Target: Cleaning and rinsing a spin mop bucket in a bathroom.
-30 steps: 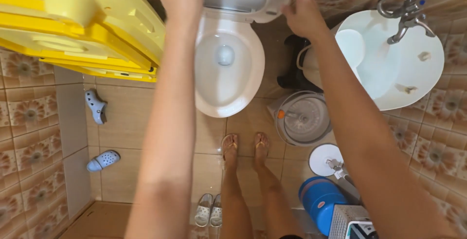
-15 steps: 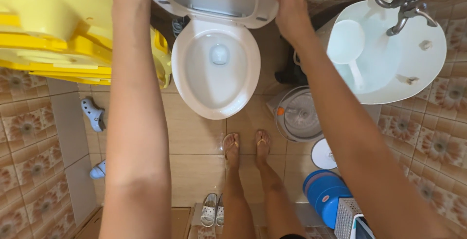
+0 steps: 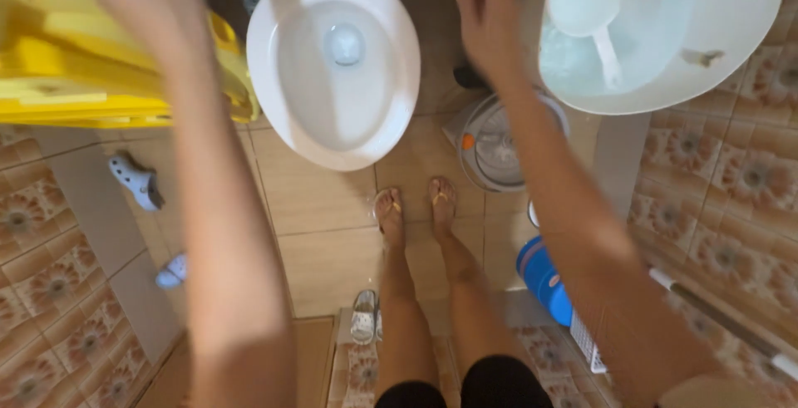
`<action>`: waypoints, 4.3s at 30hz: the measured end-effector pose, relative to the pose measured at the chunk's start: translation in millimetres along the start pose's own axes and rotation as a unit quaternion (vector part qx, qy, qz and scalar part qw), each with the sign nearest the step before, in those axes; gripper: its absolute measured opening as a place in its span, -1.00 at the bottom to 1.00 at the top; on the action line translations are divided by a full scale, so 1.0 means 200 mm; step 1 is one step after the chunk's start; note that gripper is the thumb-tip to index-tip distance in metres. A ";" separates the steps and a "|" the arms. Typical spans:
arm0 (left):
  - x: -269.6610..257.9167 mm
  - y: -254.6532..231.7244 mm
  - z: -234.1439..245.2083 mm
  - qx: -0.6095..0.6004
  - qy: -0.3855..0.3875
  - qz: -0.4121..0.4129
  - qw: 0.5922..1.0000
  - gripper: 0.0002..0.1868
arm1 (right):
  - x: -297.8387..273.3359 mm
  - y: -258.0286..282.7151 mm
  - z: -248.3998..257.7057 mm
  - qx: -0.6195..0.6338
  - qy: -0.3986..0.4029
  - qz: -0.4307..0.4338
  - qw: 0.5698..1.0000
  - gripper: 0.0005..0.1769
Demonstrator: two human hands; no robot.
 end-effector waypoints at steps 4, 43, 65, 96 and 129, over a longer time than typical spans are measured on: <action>-0.58 -0.32 -0.25 -0.013 0.077 0.156 0.985 -0.64 | -0.86 -0.36 -0.49 0.070 -0.013 -0.239 0.968 -0.60; -3.44 -0.30 -0.20 -0.554 0.023 0.674 0.489 -0.31 | -1.75 0.62 0.28 0.038 0.320 -0.228 0.919 -0.64; -2.31 -1.24 0.33 -0.646 -0.039 0.648 0.403 -0.37 | -0.59 1.50 0.23 -0.152 0.476 0.006 0.866 -0.17; -0.80 -1.19 -0.05 -0.510 -0.139 0.485 0.696 0.00 | 0.57 0.45 -0.29 0.175 0.351 -0.124 0.912 -0.44; -2.24 -0.29 -0.13 -0.530 -0.224 0.560 0.596 -0.13 | -0.55 1.29 -0.31 -0.094 0.276 0.205 0.934 -0.62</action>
Point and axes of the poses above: each hand's wrist, its own x-axis towards the middle knuckle, its own z-axis out of the back of the hand, y = z × x, the point moved 1 cm from there along x, towards the middle knuckle, and after that the axes turned 14 degrees about y, right-handed, at the moved point
